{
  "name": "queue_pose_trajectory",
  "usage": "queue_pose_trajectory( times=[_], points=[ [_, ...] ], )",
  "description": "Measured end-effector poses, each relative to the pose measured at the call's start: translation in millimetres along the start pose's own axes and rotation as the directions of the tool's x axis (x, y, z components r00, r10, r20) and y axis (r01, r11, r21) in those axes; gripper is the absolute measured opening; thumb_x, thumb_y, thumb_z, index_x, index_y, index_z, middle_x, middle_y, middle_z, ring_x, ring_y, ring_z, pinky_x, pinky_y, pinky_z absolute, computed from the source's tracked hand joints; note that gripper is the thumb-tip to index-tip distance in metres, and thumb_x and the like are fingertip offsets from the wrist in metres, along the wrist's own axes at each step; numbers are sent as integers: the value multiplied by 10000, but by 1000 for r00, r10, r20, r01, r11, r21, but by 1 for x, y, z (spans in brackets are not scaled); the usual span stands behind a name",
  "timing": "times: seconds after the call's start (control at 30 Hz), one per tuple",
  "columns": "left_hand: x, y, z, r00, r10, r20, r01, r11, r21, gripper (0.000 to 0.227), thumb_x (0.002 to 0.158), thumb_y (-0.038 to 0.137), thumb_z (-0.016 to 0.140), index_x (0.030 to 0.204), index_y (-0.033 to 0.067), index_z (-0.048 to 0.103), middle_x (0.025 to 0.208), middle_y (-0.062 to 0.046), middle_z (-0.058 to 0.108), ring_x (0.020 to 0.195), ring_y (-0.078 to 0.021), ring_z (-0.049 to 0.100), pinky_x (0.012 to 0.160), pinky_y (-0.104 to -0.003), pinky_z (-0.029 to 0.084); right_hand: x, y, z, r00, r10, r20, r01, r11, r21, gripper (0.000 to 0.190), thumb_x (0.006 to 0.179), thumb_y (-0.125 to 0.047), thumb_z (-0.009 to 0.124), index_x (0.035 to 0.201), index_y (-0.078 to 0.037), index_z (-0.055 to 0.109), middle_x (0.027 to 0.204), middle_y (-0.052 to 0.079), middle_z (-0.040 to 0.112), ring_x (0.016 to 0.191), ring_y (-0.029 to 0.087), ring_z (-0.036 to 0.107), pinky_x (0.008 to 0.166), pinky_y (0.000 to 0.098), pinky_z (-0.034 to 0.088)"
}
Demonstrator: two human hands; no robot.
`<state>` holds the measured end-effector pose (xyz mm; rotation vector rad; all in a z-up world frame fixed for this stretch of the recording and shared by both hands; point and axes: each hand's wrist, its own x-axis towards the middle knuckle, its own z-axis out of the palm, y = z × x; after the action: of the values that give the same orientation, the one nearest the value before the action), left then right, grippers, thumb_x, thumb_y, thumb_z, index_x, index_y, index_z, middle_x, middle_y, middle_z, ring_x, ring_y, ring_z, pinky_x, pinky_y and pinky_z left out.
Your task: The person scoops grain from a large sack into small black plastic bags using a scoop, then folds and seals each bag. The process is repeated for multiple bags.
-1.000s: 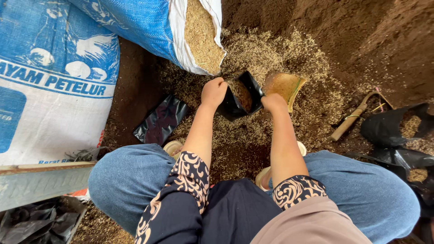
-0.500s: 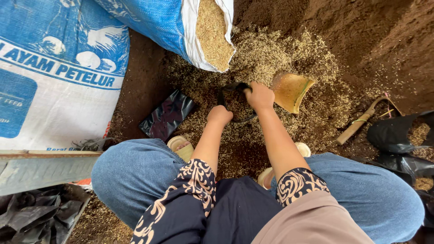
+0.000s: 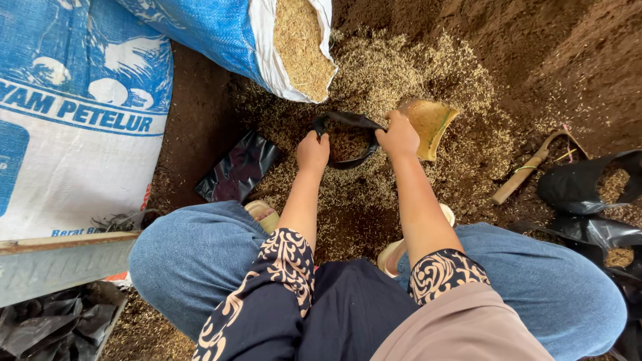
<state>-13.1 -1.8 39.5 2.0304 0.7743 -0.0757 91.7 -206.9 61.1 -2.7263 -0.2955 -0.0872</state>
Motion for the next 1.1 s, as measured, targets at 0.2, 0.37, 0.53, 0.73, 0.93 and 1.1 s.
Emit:
queue_pose_trajectory(
  times=[0.2, 0.37, 0.53, 0.73, 0.93, 1.1],
  points=[
    [10, 9, -4, 977, 179, -119, -190, 978, -87, 365, 1022, 345, 549, 860, 19, 565, 796, -155, 649, 689, -301, 618, 661, -459, 482, 4, 13, 3, 967, 255, 31, -256, 966, 25, 336, 1031, -393, 557, 1039, -104, 730, 996, 127, 743, 932, 316, 705, 818, 473, 558],
    [13, -1, -6, 982, 164, -99, -169, 984, -54, 369, 1023, 372, 561, 1014, 4, 589, 889, -139, 645, 771, -320, 638, 687, -459, 490, 3, 15, 1, 934, 286, 215, -275, 958, -79, 320, 891, -390, 603, 1081, -172, 741, 993, 101, 745, 900, 286, 712, 760, 452, 564],
    [4, -20, -6, 999, 42, 24, -41, 998, -47, 363, 957, 357, 682, 896, 28, 541, 853, -139, 617, 806, -333, 641, 733, -473, 506, -7, 5, -1, 844, 351, 406, -316, 936, -153, 592, 945, -639, 575, 1055, -86, 754, 970, 112, 748, 900, 272, 722, 774, 427, 566],
    [-7, -2, -20, 993, 82, 81, -70, 988, -134, 284, 962, 241, 656, 826, 70, 475, 740, -92, 579, 669, -245, 634, 654, -416, 490, 0, 7, 14, 768, 279, 577, -223, 960, -167, 526, 1081, -441, 465, 1013, -26, 781, 823, 114, 701, 804, 255, 693, 713, 379, 523],
    [-6, 32, -17, 989, 144, 24, -133, 957, -259, 396, 977, 228, 675, 763, 65, 384, 620, -79, 463, 554, -206, 548, 590, -402, 467, 18, 36, -28, 721, 303, 623, -502, 849, 168, 313, 1056, -226, 521, 965, 15, 699, 715, 72, 630, 610, 161, 574, 530, 321, 461],
    [-2, 71, 16, 978, 207, 10, -188, 909, -373, 472, 1071, 293, 640, 741, 71, 386, 621, -42, 342, 534, -174, 367, 567, -393, 384, 16, 64, -117, 714, 401, 574, -678, 599, 425, 260, 1032, -185, 563, 938, 30, 674, 666, 51, 616, 503, 102, 488, 477, 279, 370]
  ],
)
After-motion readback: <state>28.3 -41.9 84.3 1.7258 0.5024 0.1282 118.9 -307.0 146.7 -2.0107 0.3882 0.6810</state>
